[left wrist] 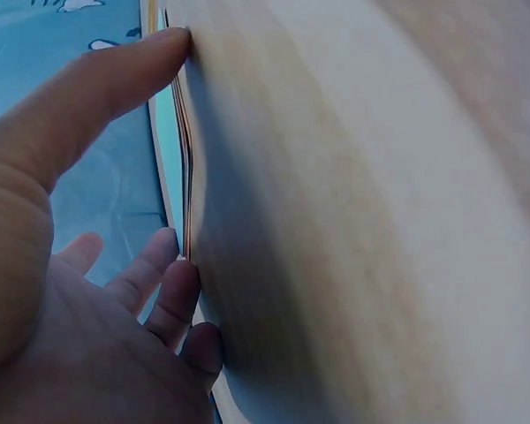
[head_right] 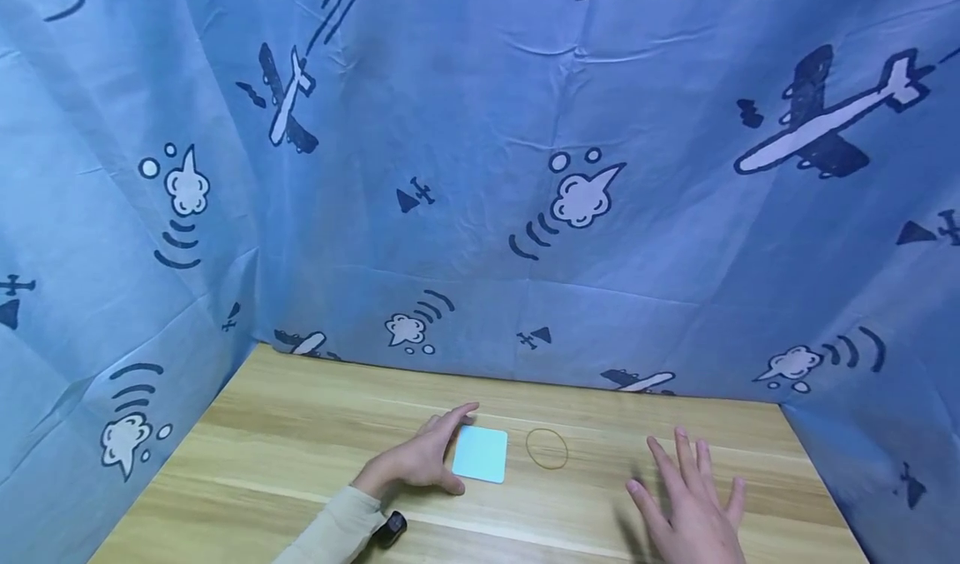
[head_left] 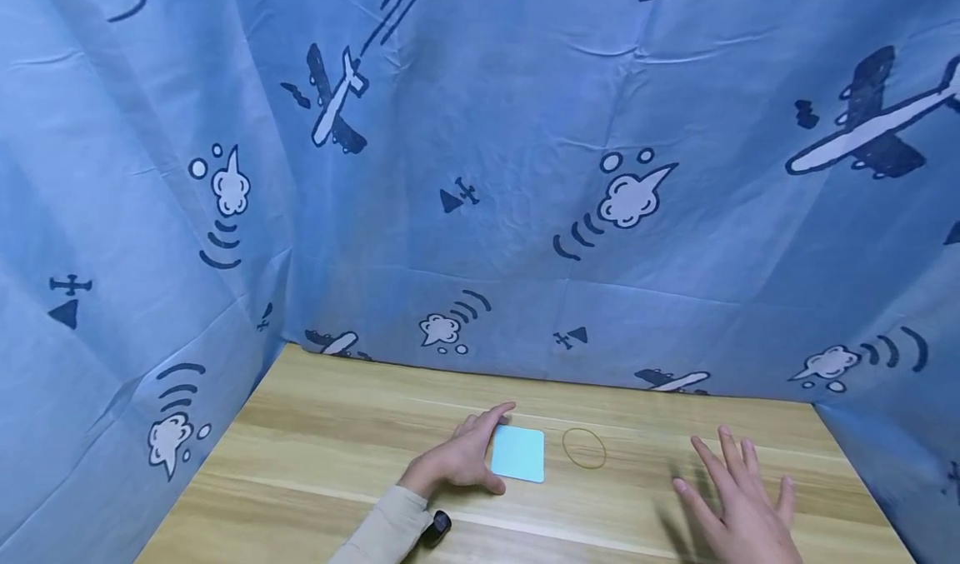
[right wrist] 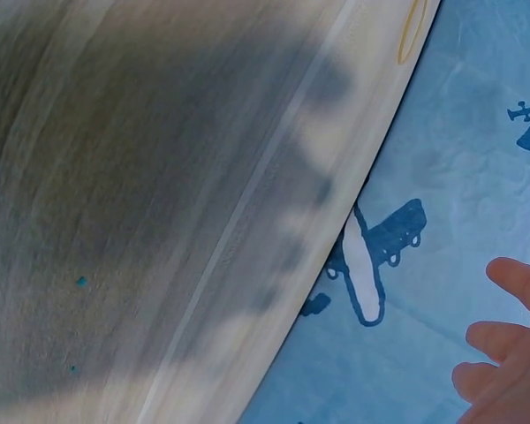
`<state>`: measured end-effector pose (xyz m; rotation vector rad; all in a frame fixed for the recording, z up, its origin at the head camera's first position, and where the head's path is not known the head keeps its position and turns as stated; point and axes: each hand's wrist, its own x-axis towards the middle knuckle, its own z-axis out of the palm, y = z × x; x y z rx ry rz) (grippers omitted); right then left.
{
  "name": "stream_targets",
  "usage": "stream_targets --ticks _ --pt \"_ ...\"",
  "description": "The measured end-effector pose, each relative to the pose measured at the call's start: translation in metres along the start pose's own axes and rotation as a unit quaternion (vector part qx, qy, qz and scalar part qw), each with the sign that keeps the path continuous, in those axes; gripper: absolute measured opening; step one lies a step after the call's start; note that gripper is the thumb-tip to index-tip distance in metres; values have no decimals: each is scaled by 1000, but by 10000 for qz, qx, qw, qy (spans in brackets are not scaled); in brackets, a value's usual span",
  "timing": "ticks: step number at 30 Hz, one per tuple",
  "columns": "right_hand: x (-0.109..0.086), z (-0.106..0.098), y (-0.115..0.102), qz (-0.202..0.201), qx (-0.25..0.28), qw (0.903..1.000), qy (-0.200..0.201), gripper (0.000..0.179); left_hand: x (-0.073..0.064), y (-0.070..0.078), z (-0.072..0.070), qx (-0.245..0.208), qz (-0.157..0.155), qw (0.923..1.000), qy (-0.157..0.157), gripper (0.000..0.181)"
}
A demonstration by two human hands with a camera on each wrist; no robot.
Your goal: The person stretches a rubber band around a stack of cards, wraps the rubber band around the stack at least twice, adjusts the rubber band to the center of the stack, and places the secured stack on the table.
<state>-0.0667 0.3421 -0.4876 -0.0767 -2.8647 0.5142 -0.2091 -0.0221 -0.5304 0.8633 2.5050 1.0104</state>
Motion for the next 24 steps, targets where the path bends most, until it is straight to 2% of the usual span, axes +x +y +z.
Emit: stream_targets --ticks 7,10,24 --pt "-5 -2 -1 -174 127 9996 181 70 -2 5 1 277 94 9996 16 122" --pt "-5 -4 -2 -174 189 9996 136 71 -2 8 0 358 117 9993 52 121" --pt "-12 -9 -3 -239 221 9992 244 69 -2 9 2 424 202 9987 175 112"
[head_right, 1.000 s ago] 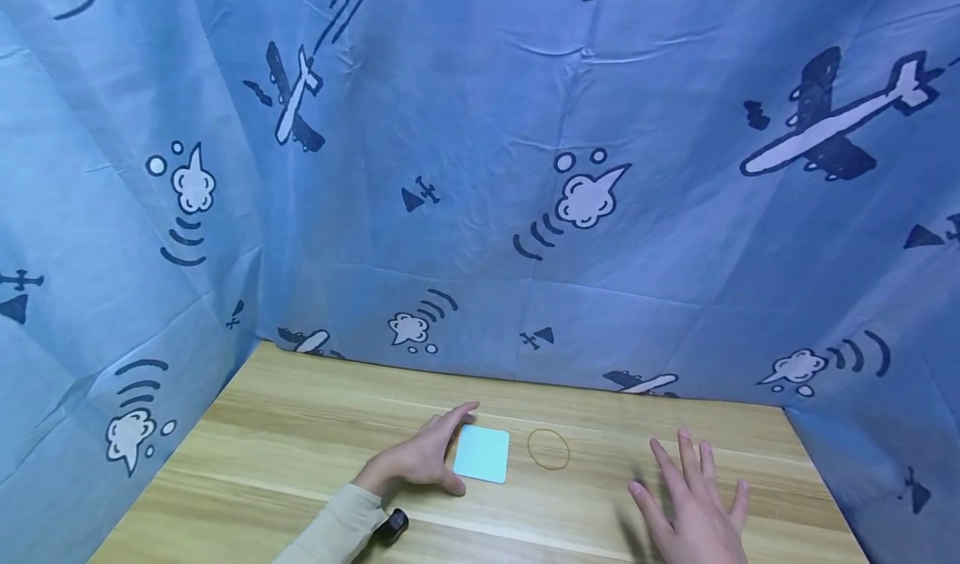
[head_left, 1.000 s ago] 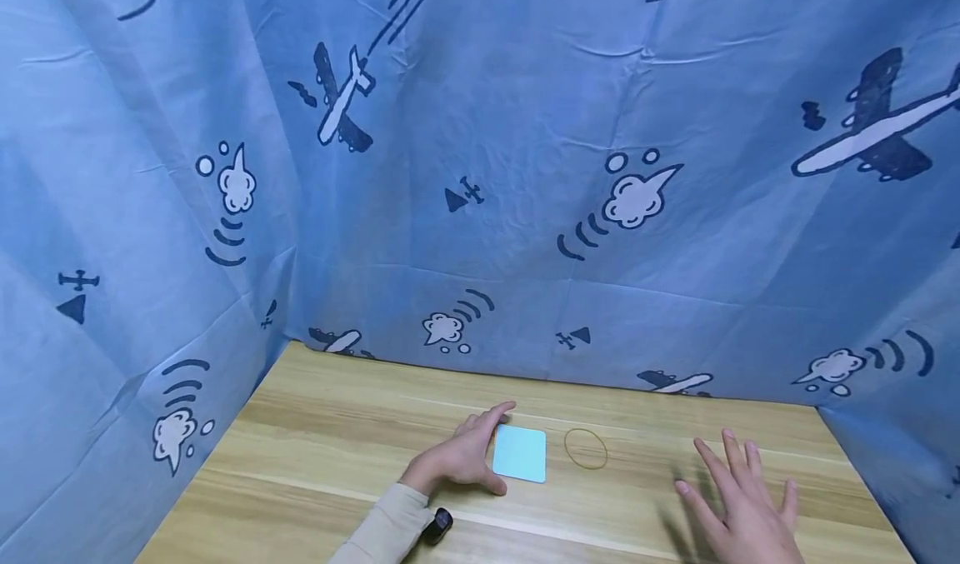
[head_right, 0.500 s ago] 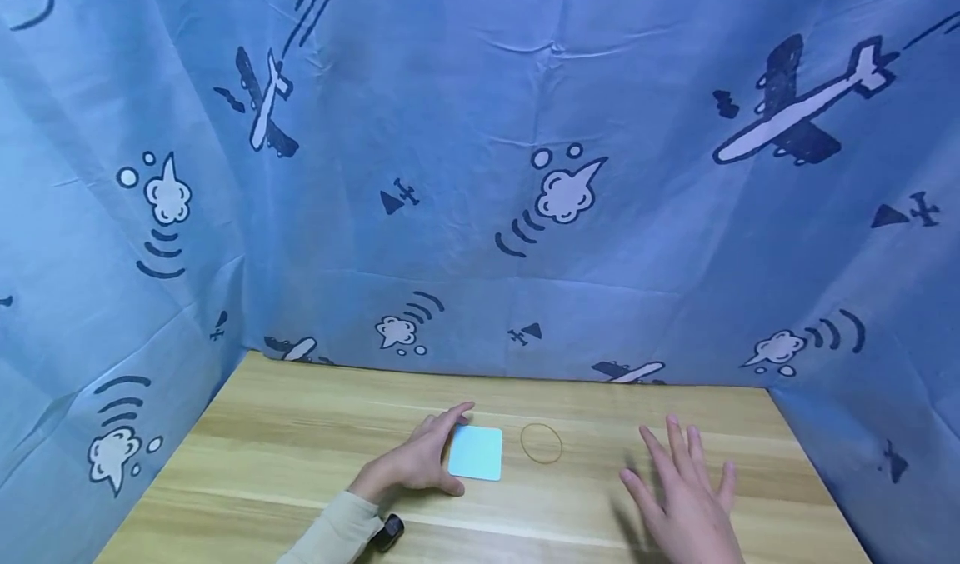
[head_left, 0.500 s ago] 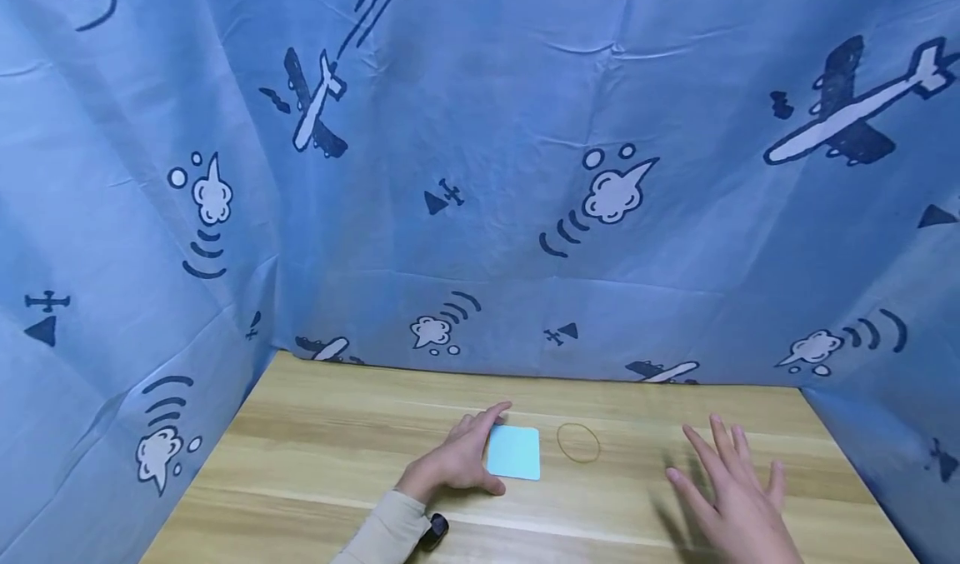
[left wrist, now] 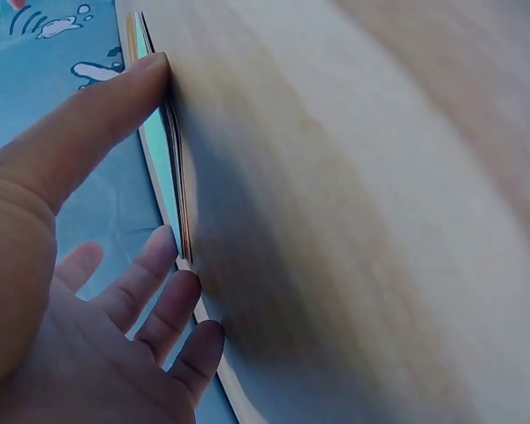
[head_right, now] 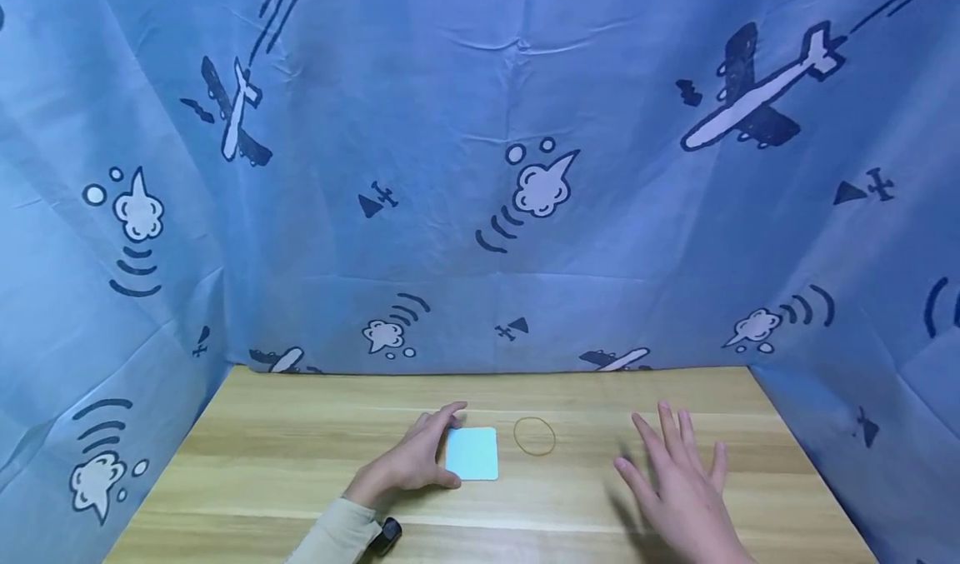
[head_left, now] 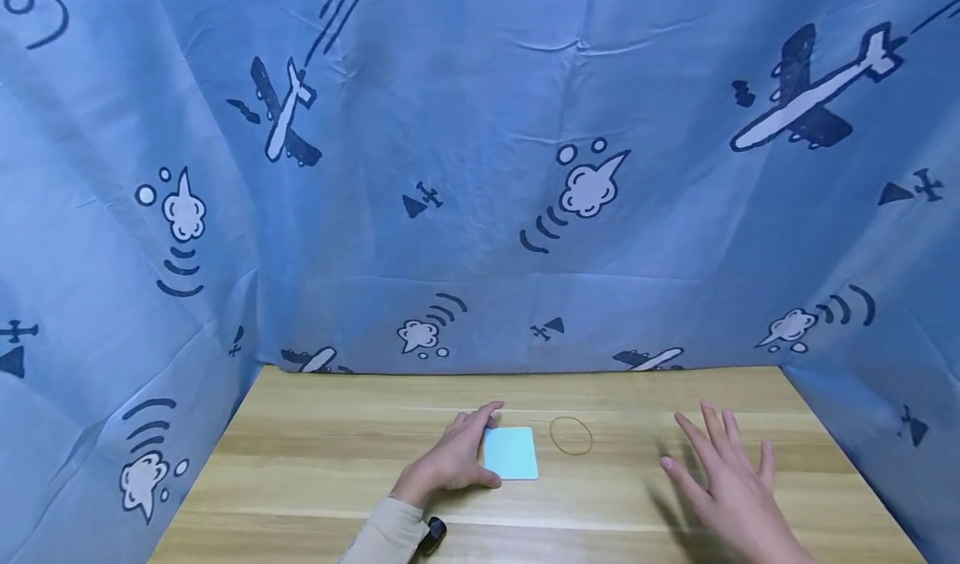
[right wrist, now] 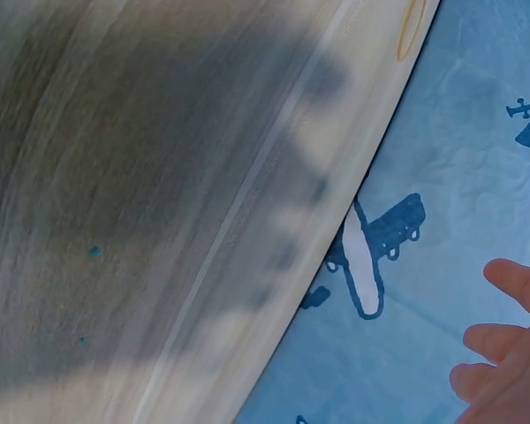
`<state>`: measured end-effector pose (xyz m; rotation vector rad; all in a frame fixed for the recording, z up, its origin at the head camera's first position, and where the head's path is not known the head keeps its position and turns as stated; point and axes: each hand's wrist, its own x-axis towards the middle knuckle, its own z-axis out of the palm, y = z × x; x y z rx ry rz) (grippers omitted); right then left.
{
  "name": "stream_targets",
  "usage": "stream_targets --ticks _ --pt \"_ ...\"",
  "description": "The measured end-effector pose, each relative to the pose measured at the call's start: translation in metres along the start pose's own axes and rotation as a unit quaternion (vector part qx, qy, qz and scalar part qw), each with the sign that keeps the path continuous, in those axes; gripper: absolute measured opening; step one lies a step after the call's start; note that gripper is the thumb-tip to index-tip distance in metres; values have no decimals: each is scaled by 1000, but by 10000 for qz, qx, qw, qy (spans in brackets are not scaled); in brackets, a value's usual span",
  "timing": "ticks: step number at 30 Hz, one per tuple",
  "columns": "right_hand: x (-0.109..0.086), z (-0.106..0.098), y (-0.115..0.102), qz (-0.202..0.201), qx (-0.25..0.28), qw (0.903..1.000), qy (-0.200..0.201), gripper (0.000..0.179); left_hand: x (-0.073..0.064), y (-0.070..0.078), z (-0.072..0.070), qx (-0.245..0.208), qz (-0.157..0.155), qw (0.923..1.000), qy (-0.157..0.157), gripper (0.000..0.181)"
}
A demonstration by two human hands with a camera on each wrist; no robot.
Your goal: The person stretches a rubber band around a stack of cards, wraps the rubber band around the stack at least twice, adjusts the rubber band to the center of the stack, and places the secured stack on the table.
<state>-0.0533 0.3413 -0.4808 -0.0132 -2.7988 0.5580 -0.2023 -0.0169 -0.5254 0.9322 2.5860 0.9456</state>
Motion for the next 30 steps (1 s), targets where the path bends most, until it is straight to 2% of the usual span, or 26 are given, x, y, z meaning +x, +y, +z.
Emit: stream_targets --ticks 7,14,26,30 --pt "-1 -1 1 -99 85 9999 65 69 -2 1 2 81 69 9999 27 105" --pt "-3 -2 2 -169 122 9996 213 68 -3 3 5 431 154 9990 -6 94" --pt "-2 -1 3 -153 136 9996 190 68 -3 3 6 727 93 9973 103 95" --pt "-2 -1 3 -69 111 9999 105 68 -2 3 5 616 72 9980 95 94"
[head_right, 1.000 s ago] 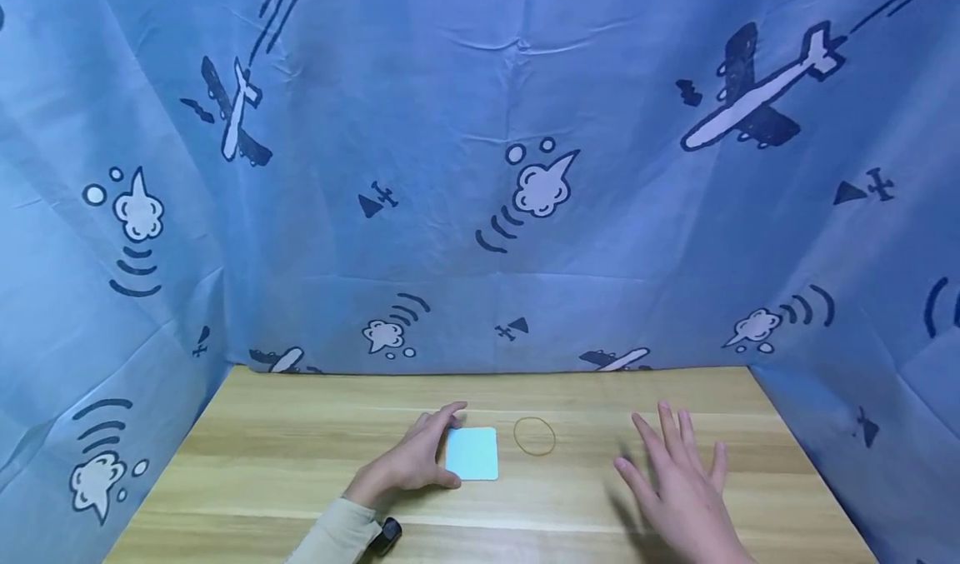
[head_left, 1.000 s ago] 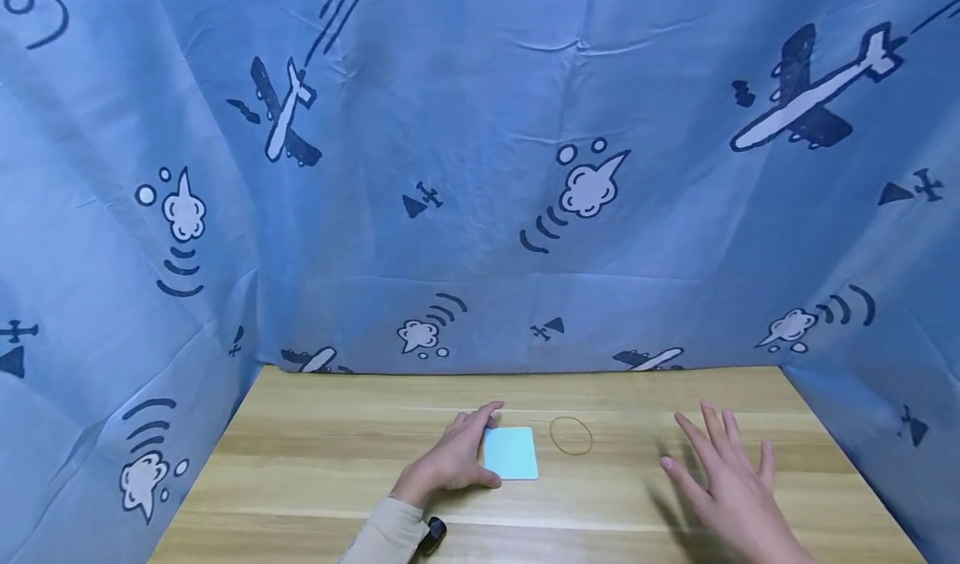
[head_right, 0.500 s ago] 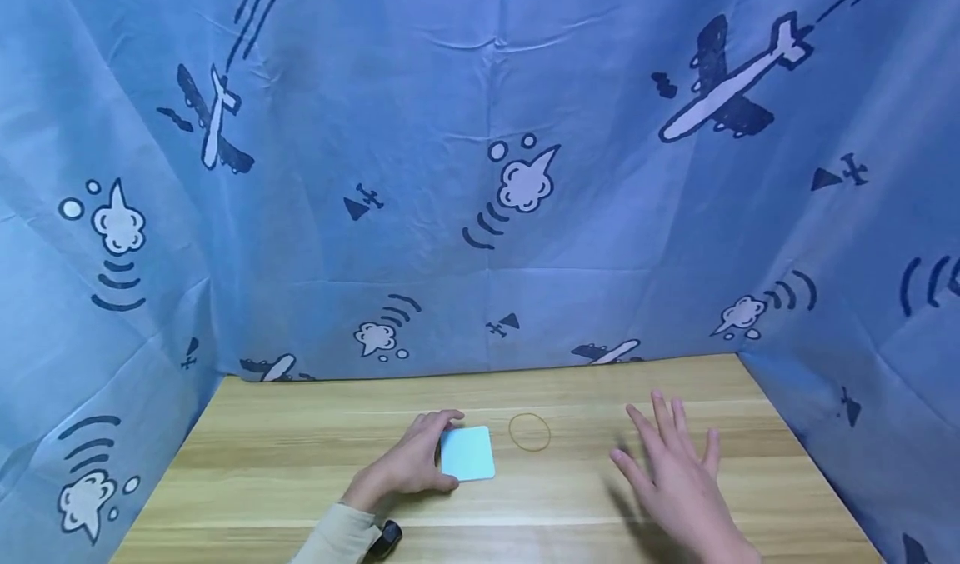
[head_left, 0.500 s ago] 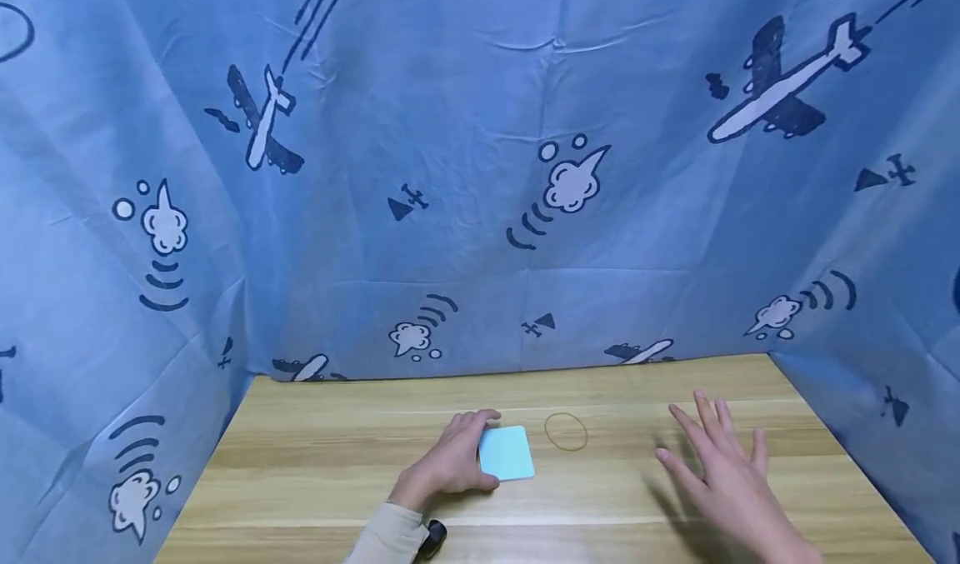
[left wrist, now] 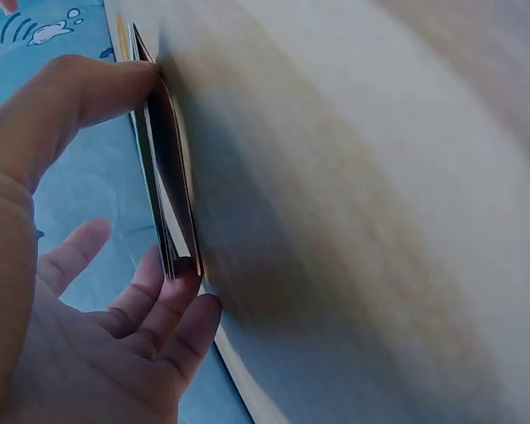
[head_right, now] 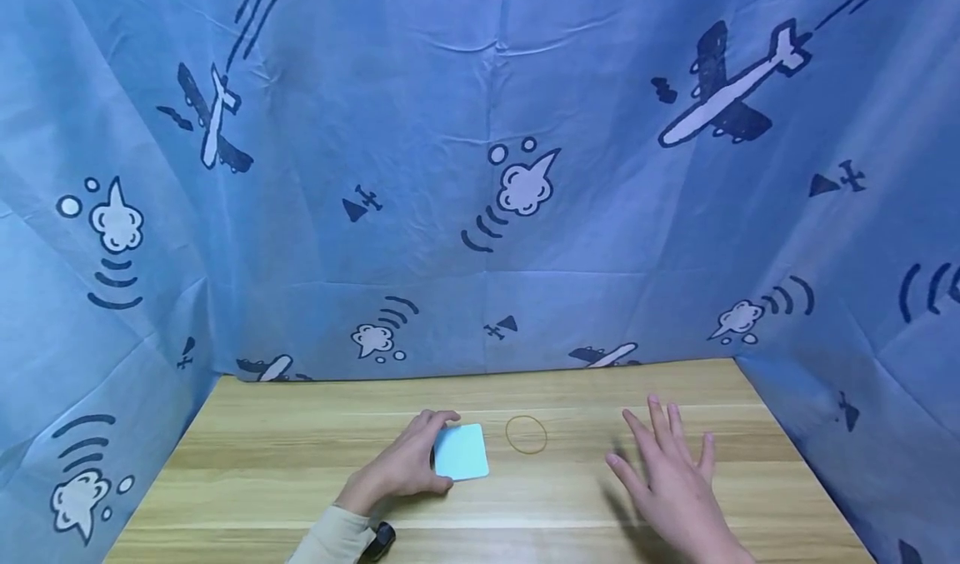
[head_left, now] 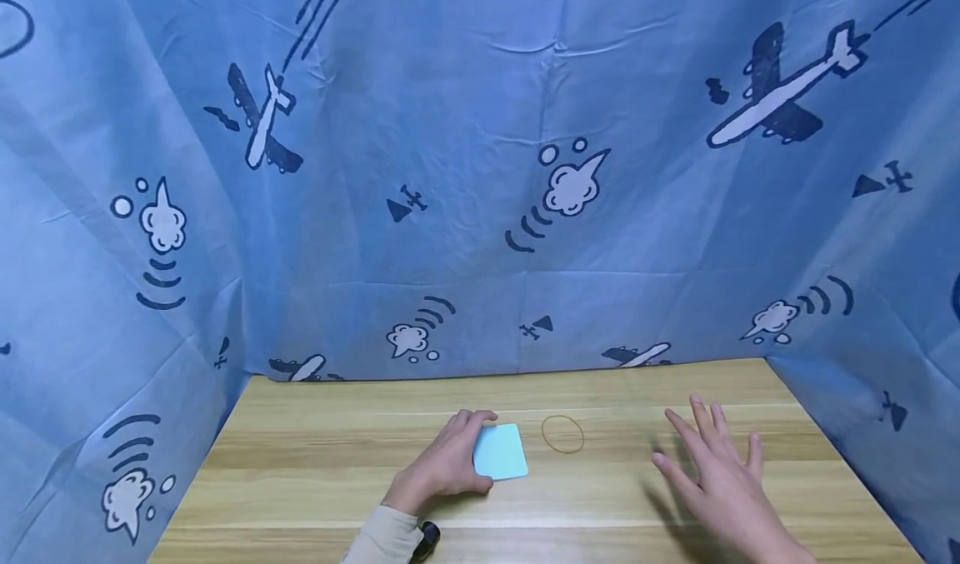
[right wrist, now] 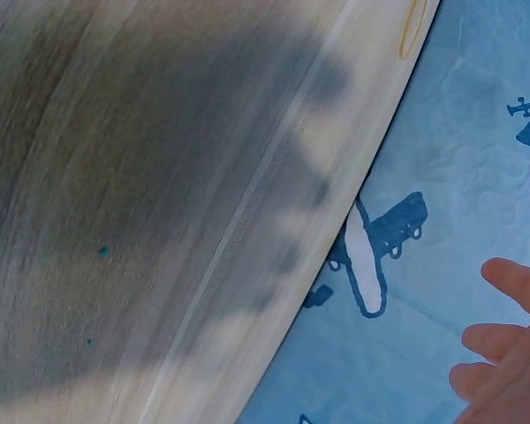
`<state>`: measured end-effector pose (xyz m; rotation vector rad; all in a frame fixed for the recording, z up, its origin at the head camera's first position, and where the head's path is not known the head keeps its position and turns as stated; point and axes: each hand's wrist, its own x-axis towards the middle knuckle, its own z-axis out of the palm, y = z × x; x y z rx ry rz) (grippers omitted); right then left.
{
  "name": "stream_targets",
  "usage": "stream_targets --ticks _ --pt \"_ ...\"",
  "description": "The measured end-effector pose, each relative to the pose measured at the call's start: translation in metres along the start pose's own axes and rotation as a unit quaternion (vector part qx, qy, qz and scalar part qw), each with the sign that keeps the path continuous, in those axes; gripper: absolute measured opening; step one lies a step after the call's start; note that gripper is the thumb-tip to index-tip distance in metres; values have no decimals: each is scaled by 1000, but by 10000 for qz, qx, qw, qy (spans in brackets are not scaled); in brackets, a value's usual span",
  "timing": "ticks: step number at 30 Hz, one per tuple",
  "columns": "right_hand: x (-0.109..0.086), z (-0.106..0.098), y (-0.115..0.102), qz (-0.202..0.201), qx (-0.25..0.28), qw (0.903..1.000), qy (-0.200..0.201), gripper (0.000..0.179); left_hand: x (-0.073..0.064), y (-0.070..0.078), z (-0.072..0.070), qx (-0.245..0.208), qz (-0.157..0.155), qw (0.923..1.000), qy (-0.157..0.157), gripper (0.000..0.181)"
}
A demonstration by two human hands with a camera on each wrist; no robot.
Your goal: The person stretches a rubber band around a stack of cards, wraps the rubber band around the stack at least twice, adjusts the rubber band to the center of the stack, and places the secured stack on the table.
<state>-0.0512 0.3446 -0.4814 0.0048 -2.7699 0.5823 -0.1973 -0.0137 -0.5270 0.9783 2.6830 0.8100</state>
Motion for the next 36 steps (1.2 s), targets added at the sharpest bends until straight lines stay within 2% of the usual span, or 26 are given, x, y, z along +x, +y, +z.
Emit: stream_targets --ticks 6,17,26,36 --pt "2 1 1 62 7 9999 -112 70 0 0 -1 -46 14 10000 -19 95" --pt "3 5 2 56 -7 9998 -164 68 1 1 -4 286 181 9994 60 95" --pt "6 7 3 130 -22 9995 -271 69 1 1 -4 15 178 9998 -67 95" --pt "6 11 5 165 -44 9994 -292 70 -2 3 -3 -185 -53 9994 -272 95"
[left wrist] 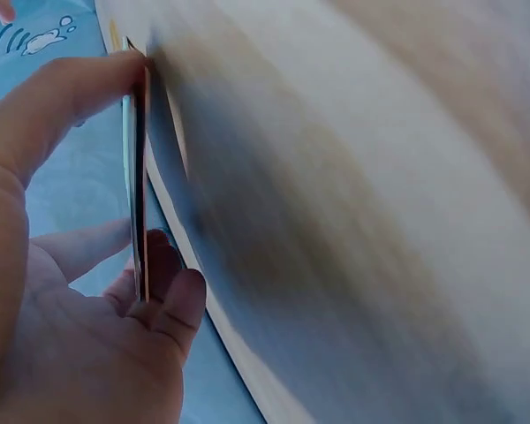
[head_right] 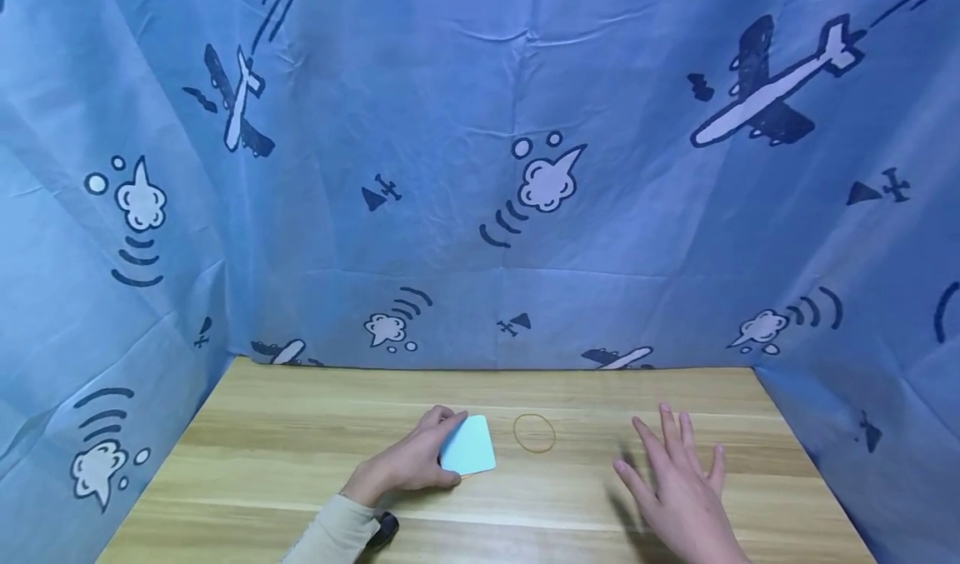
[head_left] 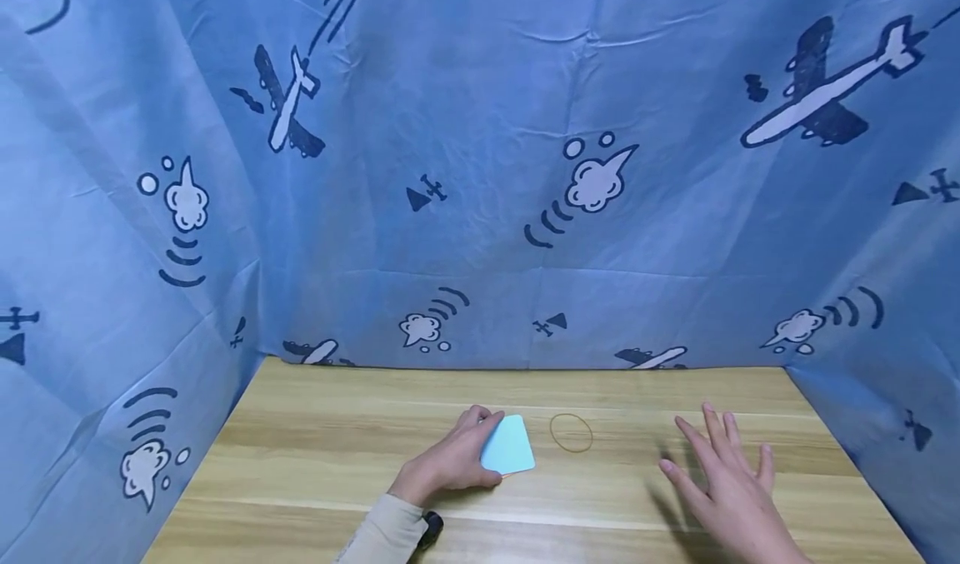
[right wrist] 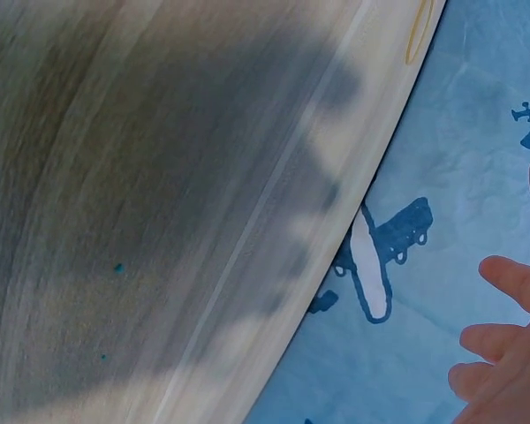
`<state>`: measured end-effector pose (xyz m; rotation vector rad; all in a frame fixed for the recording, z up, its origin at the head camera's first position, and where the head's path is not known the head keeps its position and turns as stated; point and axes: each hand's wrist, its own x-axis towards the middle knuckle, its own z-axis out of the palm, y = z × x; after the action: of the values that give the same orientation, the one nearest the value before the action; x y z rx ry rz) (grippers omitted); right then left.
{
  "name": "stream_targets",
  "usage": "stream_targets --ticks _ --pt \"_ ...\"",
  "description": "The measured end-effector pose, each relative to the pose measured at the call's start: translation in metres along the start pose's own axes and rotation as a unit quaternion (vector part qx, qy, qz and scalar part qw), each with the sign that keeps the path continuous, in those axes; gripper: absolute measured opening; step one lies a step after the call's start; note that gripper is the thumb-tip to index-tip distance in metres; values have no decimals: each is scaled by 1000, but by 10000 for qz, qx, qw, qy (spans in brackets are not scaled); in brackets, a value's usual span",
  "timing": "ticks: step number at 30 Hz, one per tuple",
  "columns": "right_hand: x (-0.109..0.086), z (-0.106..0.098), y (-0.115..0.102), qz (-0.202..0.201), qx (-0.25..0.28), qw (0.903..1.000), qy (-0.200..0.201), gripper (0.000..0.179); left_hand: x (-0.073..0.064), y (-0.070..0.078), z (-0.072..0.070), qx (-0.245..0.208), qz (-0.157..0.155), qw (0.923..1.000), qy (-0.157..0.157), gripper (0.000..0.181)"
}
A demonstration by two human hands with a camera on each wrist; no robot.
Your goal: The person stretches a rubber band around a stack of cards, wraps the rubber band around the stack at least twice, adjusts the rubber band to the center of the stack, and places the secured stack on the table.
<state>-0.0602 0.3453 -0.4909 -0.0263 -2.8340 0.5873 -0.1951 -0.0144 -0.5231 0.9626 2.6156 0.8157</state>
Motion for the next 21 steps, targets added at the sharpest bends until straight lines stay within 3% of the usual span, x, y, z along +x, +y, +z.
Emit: stream_targets --ticks 12,21 --pt "2 4 1 -109 79 9999 39 69 1 -4 -1 -366 -2 9992 -176 103" --pt "7 4 4 -37 41 9999 -90 70 4 -6 -6 -263 60 9996 125 89"
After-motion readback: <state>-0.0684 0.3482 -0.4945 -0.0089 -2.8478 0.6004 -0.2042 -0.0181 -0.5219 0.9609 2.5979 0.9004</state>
